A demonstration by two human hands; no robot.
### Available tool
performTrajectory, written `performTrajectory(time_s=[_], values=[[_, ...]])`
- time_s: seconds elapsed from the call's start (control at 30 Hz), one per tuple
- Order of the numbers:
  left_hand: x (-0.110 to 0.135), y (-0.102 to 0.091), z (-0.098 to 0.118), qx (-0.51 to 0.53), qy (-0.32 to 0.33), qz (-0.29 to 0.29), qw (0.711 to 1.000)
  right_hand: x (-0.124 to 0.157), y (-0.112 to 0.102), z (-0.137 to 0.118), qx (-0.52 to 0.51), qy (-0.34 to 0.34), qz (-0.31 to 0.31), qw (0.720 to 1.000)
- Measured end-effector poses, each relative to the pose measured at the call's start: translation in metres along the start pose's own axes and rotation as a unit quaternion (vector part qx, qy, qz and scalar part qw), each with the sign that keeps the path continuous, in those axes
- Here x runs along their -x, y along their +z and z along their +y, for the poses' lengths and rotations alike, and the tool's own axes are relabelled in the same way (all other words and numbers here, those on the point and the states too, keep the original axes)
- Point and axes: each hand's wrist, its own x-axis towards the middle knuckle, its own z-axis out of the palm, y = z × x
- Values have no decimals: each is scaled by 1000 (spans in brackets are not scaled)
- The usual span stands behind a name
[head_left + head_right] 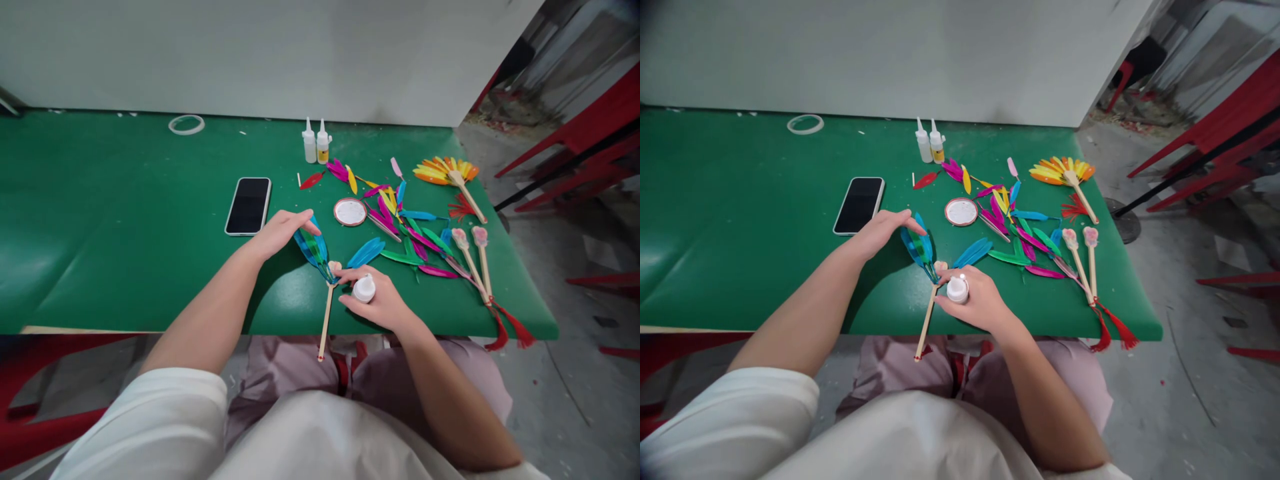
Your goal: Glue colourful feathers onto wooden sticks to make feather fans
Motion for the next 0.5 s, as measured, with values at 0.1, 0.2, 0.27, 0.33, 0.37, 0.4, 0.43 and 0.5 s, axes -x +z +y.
performTrajectory(time_s=[0.1,0.2,0.27,0.33,0.37,0.4,0.43,0.5], values=[[1,0,0,-6,3,-5,1000,-1,2,0,12,-13,-4,1000],[1,0,0,-13,2,-2,1000,-1,4,0,26,-20,-6,999],[1,0,0,-18,-1,-6,1000,-2,5,0,37,-22,-9,999],[0,0,0,-20,-1,-12,1000,-2,5,0,46,-24,-13,999],[0,-1,-1,-13,3,-6,1000,-2,5,0,48,-25,-13,998],[-1,-2,-2,-2,8,9,1000,-2,6,0,50,-26,-13,998],[-2,-3,-3,13,14,32,999,-2,6,0,52,-26,-13,998],[-3,-6,-6,41,27,89,995,-2,6,0,55,-25,-13,998]])
